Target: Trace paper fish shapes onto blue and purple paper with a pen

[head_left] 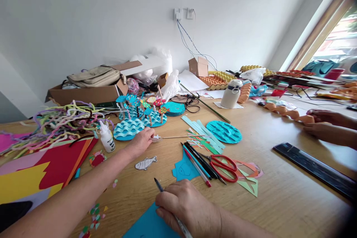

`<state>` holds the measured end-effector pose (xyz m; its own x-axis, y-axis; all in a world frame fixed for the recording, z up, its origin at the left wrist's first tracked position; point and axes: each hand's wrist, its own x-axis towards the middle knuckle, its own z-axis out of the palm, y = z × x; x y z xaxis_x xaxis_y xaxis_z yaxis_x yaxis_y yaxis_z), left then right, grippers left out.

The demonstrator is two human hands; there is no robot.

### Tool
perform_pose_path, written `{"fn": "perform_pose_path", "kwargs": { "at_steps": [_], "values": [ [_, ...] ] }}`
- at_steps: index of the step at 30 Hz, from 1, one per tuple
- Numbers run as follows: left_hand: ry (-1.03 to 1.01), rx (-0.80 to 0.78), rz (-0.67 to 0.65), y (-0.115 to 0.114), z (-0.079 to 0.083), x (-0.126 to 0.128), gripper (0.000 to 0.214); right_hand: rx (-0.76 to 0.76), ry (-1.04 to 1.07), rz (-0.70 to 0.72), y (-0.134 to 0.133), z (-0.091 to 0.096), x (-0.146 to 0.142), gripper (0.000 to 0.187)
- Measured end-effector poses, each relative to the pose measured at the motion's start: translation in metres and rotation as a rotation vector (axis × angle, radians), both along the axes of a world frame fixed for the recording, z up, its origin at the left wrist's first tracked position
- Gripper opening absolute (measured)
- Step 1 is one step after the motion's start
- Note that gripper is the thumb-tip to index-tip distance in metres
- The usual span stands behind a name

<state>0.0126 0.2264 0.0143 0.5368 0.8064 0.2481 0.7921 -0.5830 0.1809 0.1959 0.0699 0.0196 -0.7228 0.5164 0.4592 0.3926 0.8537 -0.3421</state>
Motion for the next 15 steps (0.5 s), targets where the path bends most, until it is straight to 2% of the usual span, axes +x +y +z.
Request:
{"fn": "perform_pose_path", "kwargs": {
  "at_steps": [3,6,8,10,15],
  "values": [
    [0.009,0.030,-0.022,-0.009,0.007,-0.002,0.004,-0.110,0.162,-0.136,0.007,0.000,0.004,0.018],
    [0.012,0.044,-0.069,-0.032,0.018,-0.003,0.019,-0.318,0.397,-0.382,0.019,0.005,0.011,0.015],
    [0.022,0.037,-0.118,-0.054,0.024,-0.003,0.022,-0.520,0.539,-0.427,0.027,0.008,0.015,0.012],
    [0.027,0.034,-0.145,-0.078,0.029,-0.003,0.022,-0.692,0.633,-0.413,0.033,0.009,0.018,0.017],
    [0.058,-0.001,-0.196,-0.134,0.026,-0.002,0.028,-1.023,0.652,-0.143,0.030,0.005,0.013,0.024]
  ]
}}
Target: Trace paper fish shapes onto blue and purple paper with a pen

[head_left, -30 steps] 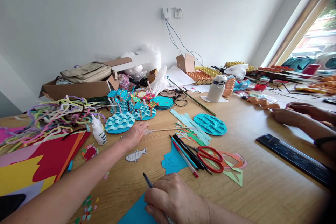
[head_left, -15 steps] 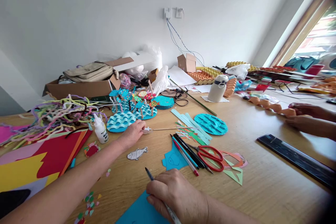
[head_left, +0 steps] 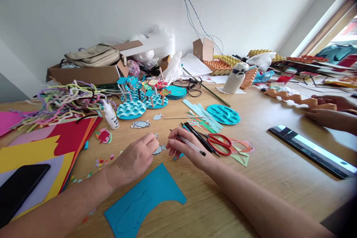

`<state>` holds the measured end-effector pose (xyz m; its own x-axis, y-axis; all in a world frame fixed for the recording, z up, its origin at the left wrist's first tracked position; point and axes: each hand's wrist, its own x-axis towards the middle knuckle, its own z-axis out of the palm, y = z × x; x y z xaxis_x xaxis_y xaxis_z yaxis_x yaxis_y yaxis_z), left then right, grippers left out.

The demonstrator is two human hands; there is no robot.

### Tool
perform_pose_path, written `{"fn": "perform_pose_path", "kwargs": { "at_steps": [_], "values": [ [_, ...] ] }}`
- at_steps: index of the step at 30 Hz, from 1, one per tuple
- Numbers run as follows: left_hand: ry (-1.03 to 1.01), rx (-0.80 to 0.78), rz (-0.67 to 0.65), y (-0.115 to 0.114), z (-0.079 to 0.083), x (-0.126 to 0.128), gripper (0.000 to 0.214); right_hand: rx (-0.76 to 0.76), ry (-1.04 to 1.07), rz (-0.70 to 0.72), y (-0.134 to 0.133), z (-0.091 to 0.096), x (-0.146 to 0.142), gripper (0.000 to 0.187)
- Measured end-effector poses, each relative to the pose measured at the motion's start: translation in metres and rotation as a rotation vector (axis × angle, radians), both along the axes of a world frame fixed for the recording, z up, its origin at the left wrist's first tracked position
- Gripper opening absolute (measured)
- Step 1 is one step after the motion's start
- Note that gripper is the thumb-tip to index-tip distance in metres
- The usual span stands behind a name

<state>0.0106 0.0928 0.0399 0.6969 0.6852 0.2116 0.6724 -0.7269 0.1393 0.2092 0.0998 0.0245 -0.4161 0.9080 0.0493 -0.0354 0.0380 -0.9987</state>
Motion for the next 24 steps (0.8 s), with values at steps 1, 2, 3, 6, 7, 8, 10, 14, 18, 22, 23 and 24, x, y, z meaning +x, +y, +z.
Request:
{"fn": "perform_pose_path", "kwargs": {
  "at_steps": [1,2,3,6,7,8,10,14,18,22,23,24],
  "values": [
    [0.017,-0.009,0.008,-0.009,-0.002,0.000,0.028,-0.028,0.019,0.023,-0.002,-0.001,-0.002,0.024],
    [0.029,-0.015,0.026,-0.016,-0.004,-0.001,0.028,-0.046,0.024,0.021,-0.004,-0.002,-0.005,0.024],
    [0.041,-0.020,0.048,-0.022,-0.006,-0.001,0.029,-0.049,0.011,0.002,-0.006,-0.002,-0.007,0.024],
    [0.081,-0.023,0.102,-0.037,-0.011,-0.002,0.028,0.001,-0.127,-0.008,-0.010,-0.001,-0.013,0.021],
    [0.096,-0.022,0.108,-0.041,-0.011,-0.002,0.029,0.007,-0.175,0.023,-0.012,0.000,-0.014,0.020],
    [0.108,-0.023,0.110,-0.045,-0.012,-0.002,0.029,-0.002,-0.203,0.071,-0.014,0.001,-0.015,0.019],
    [0.114,-0.038,0.113,-0.052,-0.011,-0.001,0.029,-0.058,-0.189,0.165,-0.017,0.002,-0.017,0.020],
    [0.027,-0.106,0.086,-0.064,-0.011,-0.005,0.021,-0.116,-0.142,0.218,-0.024,0.005,-0.014,0.021],
    [-0.048,-0.169,0.098,-0.074,-0.014,-0.025,0.016,-0.046,-0.310,0.179,-0.030,0.003,-0.006,0.015],
    [-0.097,-0.219,-0.001,-0.082,-0.023,-0.045,0.027,0.013,-0.483,0.119,-0.033,-0.010,-0.005,0.016],
    [-0.112,-0.223,-0.039,-0.084,-0.025,-0.048,0.030,0.014,-0.503,0.117,-0.034,-0.013,-0.006,0.016],
    [-0.123,-0.227,-0.069,-0.085,-0.027,-0.050,0.032,0.016,-0.519,0.116,-0.034,-0.015,-0.007,0.017]
  ]
}}
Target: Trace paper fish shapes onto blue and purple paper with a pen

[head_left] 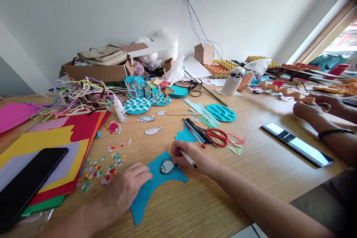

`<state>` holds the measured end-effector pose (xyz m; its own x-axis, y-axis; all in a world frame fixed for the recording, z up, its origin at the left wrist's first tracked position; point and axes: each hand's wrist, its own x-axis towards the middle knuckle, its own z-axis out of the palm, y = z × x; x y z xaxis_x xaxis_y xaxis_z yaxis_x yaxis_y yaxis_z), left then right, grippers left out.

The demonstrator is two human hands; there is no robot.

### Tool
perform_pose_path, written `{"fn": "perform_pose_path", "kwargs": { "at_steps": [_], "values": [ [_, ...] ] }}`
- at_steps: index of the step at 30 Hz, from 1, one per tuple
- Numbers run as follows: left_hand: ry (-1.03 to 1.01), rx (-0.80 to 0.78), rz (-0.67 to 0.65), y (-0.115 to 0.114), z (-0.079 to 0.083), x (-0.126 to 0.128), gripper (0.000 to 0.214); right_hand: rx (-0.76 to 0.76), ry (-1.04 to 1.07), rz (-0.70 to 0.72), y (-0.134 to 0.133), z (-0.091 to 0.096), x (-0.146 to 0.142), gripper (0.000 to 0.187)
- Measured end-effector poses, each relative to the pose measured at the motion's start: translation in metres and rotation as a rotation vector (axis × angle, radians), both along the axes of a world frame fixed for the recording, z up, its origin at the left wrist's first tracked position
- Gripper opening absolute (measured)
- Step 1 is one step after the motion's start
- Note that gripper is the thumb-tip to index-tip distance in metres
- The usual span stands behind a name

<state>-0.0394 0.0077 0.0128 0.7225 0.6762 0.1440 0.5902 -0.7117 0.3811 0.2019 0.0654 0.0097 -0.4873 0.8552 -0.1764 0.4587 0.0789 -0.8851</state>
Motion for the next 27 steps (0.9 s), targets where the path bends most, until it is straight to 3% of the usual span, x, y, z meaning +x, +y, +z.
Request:
{"fn": "perform_pose_path", "kwargs": {
  "at_steps": [7,13,21,27],
  "values": [
    [0.057,-0.042,-0.084,0.005,0.005,0.001,0.036,0.154,-0.253,-0.004,-0.007,0.012,-0.011,0.019],
    [0.099,-0.040,-0.076,0.013,0.004,0.002,0.035,0.268,-0.431,0.015,-0.009,0.018,-0.017,0.021],
    [0.229,0.179,-0.063,0.012,-0.003,0.013,0.032,0.267,-0.504,0.005,-0.011,0.018,-0.023,0.023],
    [0.294,0.157,-0.056,0.012,-0.005,0.015,0.031,0.322,-0.360,-0.066,-0.005,0.011,-0.004,0.020]
  ]
}}
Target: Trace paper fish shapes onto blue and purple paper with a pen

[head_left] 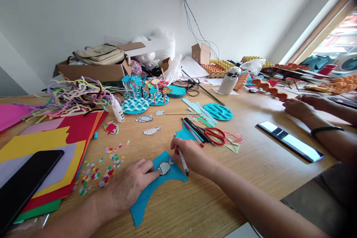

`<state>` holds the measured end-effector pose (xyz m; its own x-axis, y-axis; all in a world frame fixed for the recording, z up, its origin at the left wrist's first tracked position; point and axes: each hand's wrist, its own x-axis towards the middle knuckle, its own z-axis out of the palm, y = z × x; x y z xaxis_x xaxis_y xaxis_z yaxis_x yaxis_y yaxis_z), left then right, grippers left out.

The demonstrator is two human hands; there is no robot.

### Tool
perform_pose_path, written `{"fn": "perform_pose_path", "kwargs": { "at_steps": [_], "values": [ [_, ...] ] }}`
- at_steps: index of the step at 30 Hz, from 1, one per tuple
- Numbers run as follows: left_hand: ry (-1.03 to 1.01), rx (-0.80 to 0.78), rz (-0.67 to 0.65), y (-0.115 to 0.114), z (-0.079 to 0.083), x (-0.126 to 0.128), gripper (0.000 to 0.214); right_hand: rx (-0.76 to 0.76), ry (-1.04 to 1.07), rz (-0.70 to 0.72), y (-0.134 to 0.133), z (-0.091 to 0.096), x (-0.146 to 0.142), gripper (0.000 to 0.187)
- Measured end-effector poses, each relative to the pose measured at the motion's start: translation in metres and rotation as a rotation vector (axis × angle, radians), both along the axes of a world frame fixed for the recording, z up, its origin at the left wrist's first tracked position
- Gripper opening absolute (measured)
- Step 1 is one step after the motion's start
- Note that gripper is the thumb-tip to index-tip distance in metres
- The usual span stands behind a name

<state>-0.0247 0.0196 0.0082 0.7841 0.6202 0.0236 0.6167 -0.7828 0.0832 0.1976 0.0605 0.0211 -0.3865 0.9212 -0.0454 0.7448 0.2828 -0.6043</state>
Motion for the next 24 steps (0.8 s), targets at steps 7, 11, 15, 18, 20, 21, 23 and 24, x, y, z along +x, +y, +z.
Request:
{"fn": "perform_pose_path", "kwargs": {
  "at_steps": [7,11,15,18,20,21,23,24],
  "values": [
    [-0.094,-0.015,0.007,0.000,-0.006,-0.003,0.034,0.098,0.126,0.075,-0.012,-0.003,0.017,0.014],
    [-0.138,-0.053,0.015,0.001,-0.007,-0.003,0.035,0.130,0.078,0.131,-0.021,-0.004,0.008,0.018],
    [-0.187,-0.130,0.026,0.006,-0.005,-0.004,0.035,0.188,0.061,0.208,-0.020,-0.007,0.004,0.019],
    [-0.190,-0.242,0.047,0.011,0.000,-0.004,0.037,0.192,0.057,0.252,-0.017,-0.011,0.005,0.017],
    [-0.187,-0.331,0.066,0.015,0.004,-0.003,0.038,0.179,0.057,0.255,-0.015,-0.012,0.005,0.017],
    [-0.189,-0.367,0.074,0.017,0.007,-0.003,0.039,0.170,0.058,0.258,-0.014,-0.013,0.005,0.018],
    [-0.199,-0.419,0.085,0.019,0.011,-0.003,0.040,0.148,0.062,0.266,-0.012,-0.012,0.004,0.019],
    [-0.207,-0.435,0.087,0.020,0.013,-0.003,0.040,0.137,0.065,0.272,-0.011,-0.010,0.004,0.019]
  ]
}}
